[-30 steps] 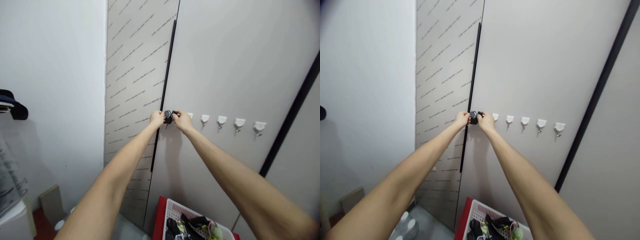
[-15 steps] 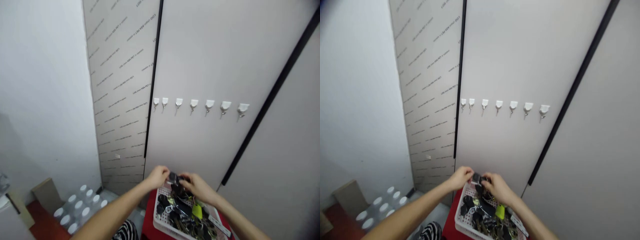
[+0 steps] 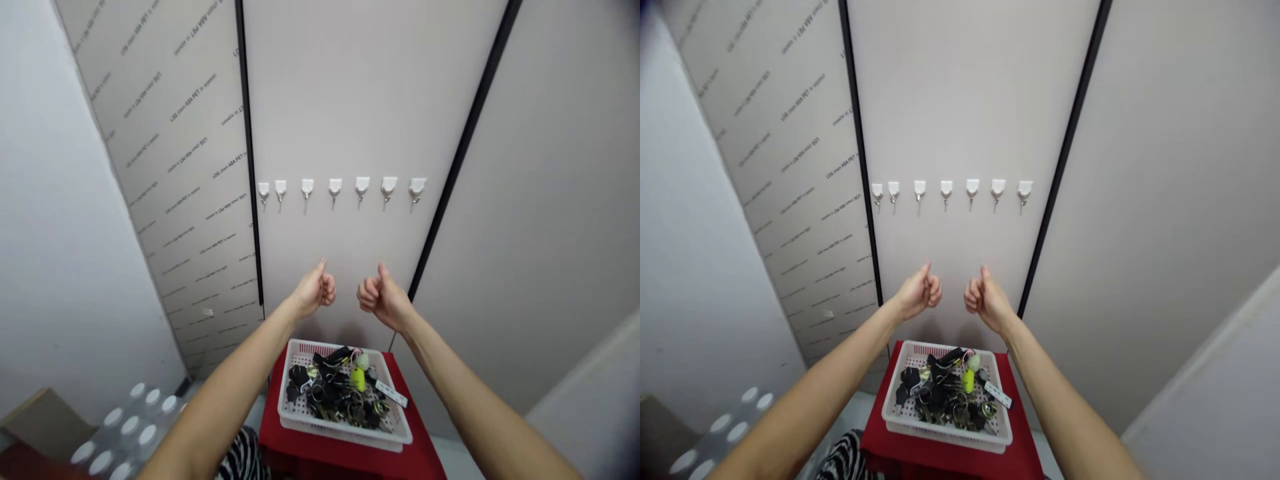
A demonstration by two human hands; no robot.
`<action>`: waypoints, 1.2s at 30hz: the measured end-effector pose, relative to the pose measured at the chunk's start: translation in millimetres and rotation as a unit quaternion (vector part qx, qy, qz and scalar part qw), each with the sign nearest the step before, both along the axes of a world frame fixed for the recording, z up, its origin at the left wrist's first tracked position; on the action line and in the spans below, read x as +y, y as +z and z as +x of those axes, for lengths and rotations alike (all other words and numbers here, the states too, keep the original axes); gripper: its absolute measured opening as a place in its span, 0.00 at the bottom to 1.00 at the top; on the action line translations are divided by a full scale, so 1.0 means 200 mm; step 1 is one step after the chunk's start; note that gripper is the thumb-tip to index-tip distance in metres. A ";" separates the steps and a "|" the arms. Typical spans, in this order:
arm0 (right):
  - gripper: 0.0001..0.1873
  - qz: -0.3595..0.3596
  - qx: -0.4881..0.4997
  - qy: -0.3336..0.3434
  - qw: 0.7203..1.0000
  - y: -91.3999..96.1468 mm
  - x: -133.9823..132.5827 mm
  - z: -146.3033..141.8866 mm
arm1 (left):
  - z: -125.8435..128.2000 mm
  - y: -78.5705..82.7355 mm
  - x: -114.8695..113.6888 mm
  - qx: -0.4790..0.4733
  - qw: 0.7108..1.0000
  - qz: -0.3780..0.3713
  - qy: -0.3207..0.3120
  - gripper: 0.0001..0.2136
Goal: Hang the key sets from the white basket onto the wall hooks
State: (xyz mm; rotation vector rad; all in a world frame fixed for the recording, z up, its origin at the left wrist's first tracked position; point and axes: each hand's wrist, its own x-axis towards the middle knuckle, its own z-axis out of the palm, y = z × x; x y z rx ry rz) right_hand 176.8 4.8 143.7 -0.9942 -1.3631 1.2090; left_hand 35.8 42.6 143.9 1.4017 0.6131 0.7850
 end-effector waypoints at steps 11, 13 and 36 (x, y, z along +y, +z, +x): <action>0.30 -0.025 0.054 0.109 0.992 0.15 0.00 0.04 | 0.13 0.20 -0.01 -0.029 0.994 -0.032 -0.105 0.27; 0.30 -0.033 0.040 0.105 0.993 0.14 0.00 0.05 | 0.13 0.18 -0.01 -0.021 0.994 -0.039 -0.098 0.27; 0.13 0.077 -0.533 -0.150 0.829 -0.71 -0.03 0.11 | 0.00 -0.75 -0.08 0.365 0.869 0.271 0.196 0.09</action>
